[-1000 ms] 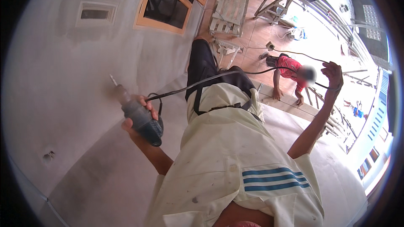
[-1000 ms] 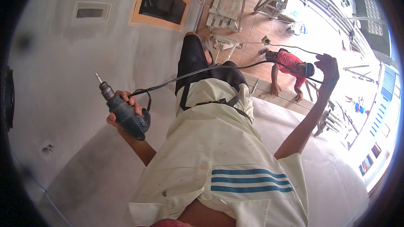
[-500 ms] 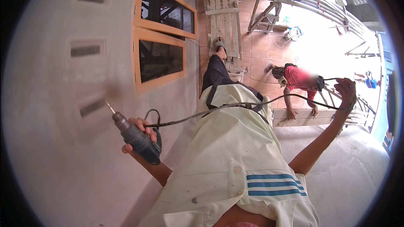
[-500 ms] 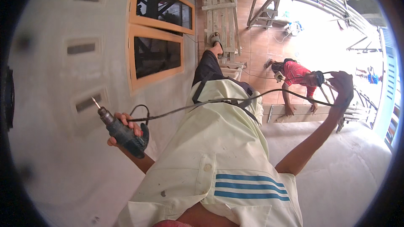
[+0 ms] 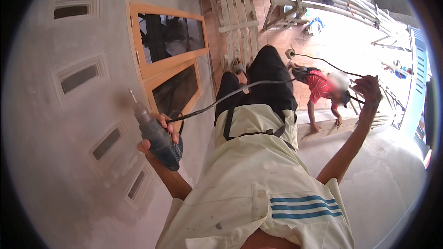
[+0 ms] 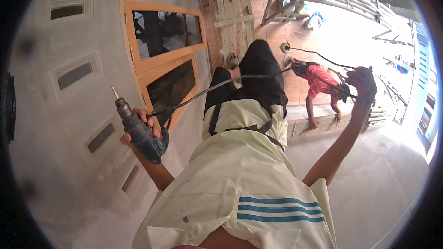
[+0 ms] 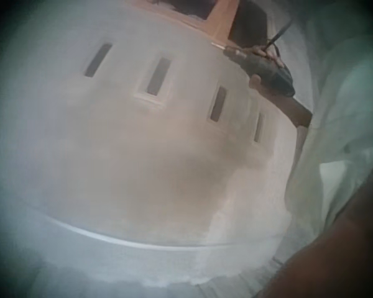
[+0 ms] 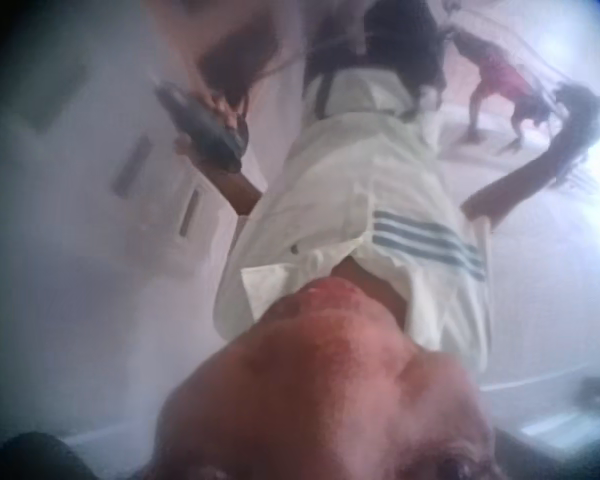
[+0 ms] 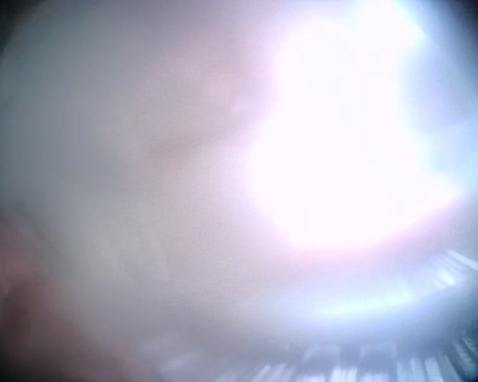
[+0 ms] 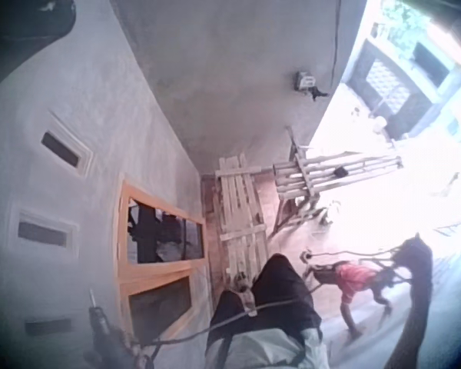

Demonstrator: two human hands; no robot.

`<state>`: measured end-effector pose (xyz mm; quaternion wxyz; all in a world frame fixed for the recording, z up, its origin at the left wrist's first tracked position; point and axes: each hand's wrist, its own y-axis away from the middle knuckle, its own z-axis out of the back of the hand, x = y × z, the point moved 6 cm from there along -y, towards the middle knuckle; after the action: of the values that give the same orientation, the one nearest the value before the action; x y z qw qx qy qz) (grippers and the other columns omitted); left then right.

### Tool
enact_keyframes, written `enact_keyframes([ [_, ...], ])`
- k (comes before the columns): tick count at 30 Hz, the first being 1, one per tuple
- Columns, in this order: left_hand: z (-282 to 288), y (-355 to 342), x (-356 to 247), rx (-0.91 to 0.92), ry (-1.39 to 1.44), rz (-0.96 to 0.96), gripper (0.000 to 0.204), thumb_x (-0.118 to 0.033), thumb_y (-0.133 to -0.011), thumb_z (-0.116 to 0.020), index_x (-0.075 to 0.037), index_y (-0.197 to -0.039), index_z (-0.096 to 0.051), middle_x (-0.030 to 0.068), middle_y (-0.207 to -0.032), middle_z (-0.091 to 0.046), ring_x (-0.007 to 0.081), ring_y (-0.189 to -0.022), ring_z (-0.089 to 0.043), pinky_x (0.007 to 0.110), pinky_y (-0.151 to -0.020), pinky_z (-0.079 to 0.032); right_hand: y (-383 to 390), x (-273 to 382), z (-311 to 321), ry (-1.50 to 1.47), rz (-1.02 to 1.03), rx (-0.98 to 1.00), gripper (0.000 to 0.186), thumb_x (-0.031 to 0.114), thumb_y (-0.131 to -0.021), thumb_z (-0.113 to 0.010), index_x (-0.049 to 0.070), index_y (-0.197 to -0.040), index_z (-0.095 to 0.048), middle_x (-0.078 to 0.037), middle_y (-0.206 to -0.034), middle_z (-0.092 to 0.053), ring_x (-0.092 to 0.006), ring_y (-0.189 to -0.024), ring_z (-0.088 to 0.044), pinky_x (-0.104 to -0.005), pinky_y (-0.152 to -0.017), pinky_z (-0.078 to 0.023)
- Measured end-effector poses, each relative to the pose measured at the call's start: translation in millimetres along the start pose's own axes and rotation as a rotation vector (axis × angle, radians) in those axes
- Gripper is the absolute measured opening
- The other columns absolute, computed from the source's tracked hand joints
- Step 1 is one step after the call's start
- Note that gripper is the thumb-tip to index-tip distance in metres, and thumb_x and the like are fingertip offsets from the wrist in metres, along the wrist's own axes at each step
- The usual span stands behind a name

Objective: The person uses a power drill to secure a white plastic ceiling molding strip to the ceiling. They repeatedly position the strip, insert screws, and drive them in with the drill. The person is standing on a wooden scaffold during the task.

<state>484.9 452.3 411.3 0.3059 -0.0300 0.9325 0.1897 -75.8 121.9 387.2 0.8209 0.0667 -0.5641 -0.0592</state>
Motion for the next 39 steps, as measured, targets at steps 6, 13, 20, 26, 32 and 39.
enact_keyframes([
  [6,-17,-23,-15,0.027,-0.062,-0.131,0.071,-0.041,-0.066,-0.085,0.001,-0.108,-0.047,0.0174,-0.098,-0.056,0.0347,-0.076,-0.066,0.043,-0.067,-0.058,-63,44,-129,-0.117,0.05,0.255,0.046,0.036,-0.108,-0.04,-0.003,-0.101,-0.063,-0.013,-0.082,-0.071,-0.0182,-0.069,-0.069,-0.0281,-0.067,-0.055],
  [13,-59,-42,-23,0.142,0.012,-0.18,0.068,-0.038,-0.07,-0.083,0.002,-0.113,-0.049,0.0202,-0.104,-0.057,0.0372,-0.08,-0.067,0.045,-0.07,-0.057,-149,23,-263,-0.298,0.103,0.426,0.043,0.036,-0.107,-0.048,-0.004,-0.105,-0.064,-0.011,-0.088,-0.068,-0.017,-0.077,-0.068,-0.0291,-0.065,-0.053],
  [20,-79,-60,-16,0.242,0.068,-0.075,0.069,-0.035,-0.075,-0.081,0.002,-0.12,-0.045,0.0226,-0.114,-0.054,0.0403,-0.093,-0.066,0.049,-0.075,-0.056,-147,51,-313,-0.242,0.184,0.58,0.04,0.034,-0.104,-0.054,-0.004,-0.101,-0.065,-0.011,-0.087,-0.068,-0.0172,-0.073,-0.067,-0.03,-0.062,-0.052],
  [26,-130,-108,-5,0.338,0.102,0.143,0.07,-0.032,-0.079,-0.078,-0.002,-0.13,-0.041,0.0218,-0.113,-0.052,0.0392,-0.092,-0.064,0.05,-0.08,-0.057,-56,108,-275,-0.243,0.158,0.287,0.04,0.033,-0.104,-0.051,-0.003,-0.095,-0.067,-0.013,-0.073,-0.067,-0.0222,-0.065,-0.066,-0.0381,-0.063,-0.051],
  [32,-214,-82,28,0.587,-0.138,0.527,0.098,-0.036,-0.077,-0.081,-0.009,-0.151,-0.023,0.0214,-0.119,-0.055,0.0359,-0.085,-0.064,0.048,-0.073,-0.057,141,129,-134,-0.355,0.131,-0.134,0.034,0.03,-0.104,-0.052,0.001,-0.09,-0.063,-0.014,-0.067,-0.064,-0.0325,-0.067,-0.067,-0.042,-0.067,-0.051],
  [39,-395,59,159,0.831,-0.82,0.923,0.117,-0.045,-0.056,-0.085,0.005,-0.147,-0.03,0.0181,-0.101,-0.064,0.0231,-0.072,-0.068,0.031,-0.06,-0.058,352,205,32,-0.262,0.339,-0.501,0.028,0.026,-0.102,-0.057,0.004,-0.085,-0.059,-0.015,-0.071,-0.063,-0.0351,-0.065,-0.065,-0.0445,-0.061,-0.05],
])
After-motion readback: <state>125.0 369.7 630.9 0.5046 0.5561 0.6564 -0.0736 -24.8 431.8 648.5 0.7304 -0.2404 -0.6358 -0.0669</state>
